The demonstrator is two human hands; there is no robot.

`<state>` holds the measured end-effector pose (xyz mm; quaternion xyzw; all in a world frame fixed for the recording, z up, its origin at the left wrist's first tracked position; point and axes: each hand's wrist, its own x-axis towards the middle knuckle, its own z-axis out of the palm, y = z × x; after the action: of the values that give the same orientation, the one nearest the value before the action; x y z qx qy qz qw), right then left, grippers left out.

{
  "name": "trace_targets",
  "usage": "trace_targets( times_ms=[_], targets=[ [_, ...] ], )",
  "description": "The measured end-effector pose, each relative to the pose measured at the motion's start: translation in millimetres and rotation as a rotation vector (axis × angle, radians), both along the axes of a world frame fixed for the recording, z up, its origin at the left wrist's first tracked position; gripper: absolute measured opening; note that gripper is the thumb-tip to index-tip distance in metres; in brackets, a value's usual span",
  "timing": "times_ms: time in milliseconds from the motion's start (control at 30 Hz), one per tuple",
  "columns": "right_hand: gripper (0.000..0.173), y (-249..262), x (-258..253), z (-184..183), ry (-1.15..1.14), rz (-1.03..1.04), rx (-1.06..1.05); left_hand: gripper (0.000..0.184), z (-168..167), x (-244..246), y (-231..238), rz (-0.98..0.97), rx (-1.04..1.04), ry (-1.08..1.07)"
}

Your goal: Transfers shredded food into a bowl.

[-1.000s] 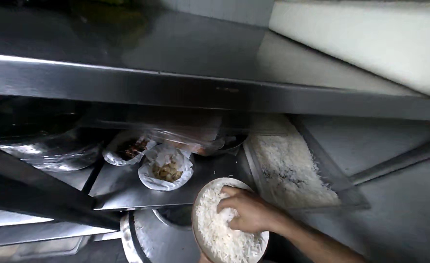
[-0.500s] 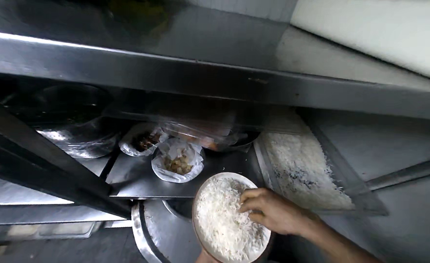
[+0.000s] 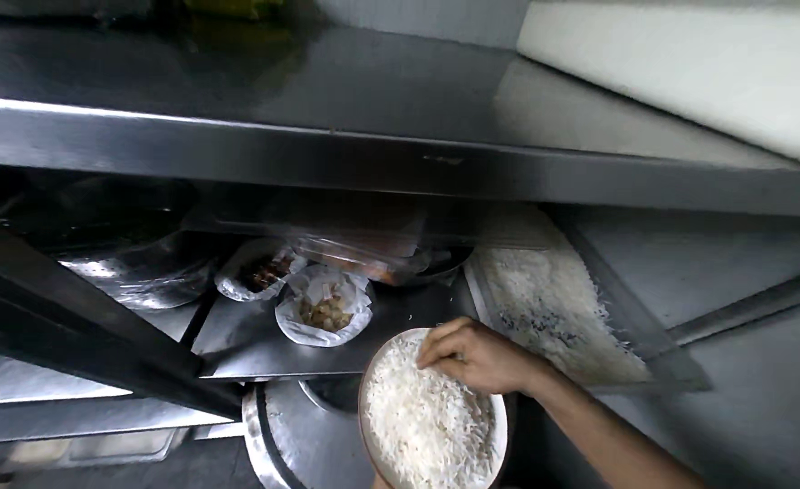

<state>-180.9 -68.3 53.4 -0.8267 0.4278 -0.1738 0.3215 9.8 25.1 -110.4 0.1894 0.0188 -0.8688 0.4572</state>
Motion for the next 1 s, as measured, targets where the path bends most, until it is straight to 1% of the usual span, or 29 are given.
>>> trace_targets(
  times_ms=[67, 133, 233, 267, 333, 367, 400, 467, 500, 533, 600, 667, 700, 733, 800, 867, 933, 1000],
  targets=[
    [0.026, -14, 9, -12, 0.032, 0.114, 0.019, 0.069, 1, 2, 5, 0.028, -0.054, 0.004],
    [0.032, -23, 14, -25, 0.079, 0.162, 0.061, 0.068, -12, 6, 11, 0.064, -0.221, 0.179],
    [0.035, -19, 8, -23, 0.148, 0.037, 0.136, 0.068, -18, 8, 12, 0.124, -0.202, 0.094],
    [0.034, -14, 4, -20, 0.154, -0.013, 0.143, 0.068, -13, 8, 11, 0.134, -0.109, -0.04],
    [0.033, 3, -1, -12, 0.172, -0.083, 0.137, 0.07, 19, 3, -3, 0.073, 0.262, -0.322],
    [0.033, 14, -2, -11, 0.165, -0.091, 0.105, 0.071, 28, 0, -11, 0.042, 0.358, -0.382],
    [0.03, 25, -1, -11, 0.139, -0.081, 0.047, 0.071, 27, -1, -13, 0.026, 0.354, -0.373],
    [0.024, 43, 0, -16, 0.094, -0.027, -0.121, 0.068, 17, 1, -9, -0.02, 0.213, -0.285],
    [0.022, 48, 1, -17, 0.101, -0.011, -0.18, 0.067, 5, 2, -5, -0.042, 0.148, -0.253],
    [0.02, 53, 1, -16, 0.128, -0.014, -0.2, 0.065, 3, 1, -5, -0.061, 0.166, -0.267],
    [0.018, 59, 1, -8, 0.223, -0.072, -0.128, 0.065, 13, -4, -12, -0.075, 0.332, -0.313],
    [0.017, 60, 1, -3, 0.231, -0.086, -0.06, 0.068, 21, -6, -15, -0.055, 0.381, -0.302],
    [0.015, 59, 1, -5, 0.186, -0.08, -0.072, 0.072, 19, -6, -15, -0.035, 0.372, -0.262],
    [0.012, 58, 2, -11, 0.124, -0.084, -0.137, 0.074, 14, -6, -13, -0.03, 0.335, -0.217],
    [0.011, 51, 7, -24, 0.051, -0.098, -0.263, 0.073, 7, -7, -6, -0.015, 0.233, -0.144],
    [0.015, 43, 9, -19, 0.08, -0.059, -0.193, 0.075, 8, -6, -2, -0.016, 0.206, -0.134],
    [0.02, 41, 6, -2, 0.08, -0.054, -0.115, 0.073, 9, -3, -1, -0.009, 0.214, -0.194],
    [0.024, 42, 0, 5, -0.025, -0.109, -0.196, 0.07, 22, -3, -4, 0.034, 0.295, -0.244]
  ],
)
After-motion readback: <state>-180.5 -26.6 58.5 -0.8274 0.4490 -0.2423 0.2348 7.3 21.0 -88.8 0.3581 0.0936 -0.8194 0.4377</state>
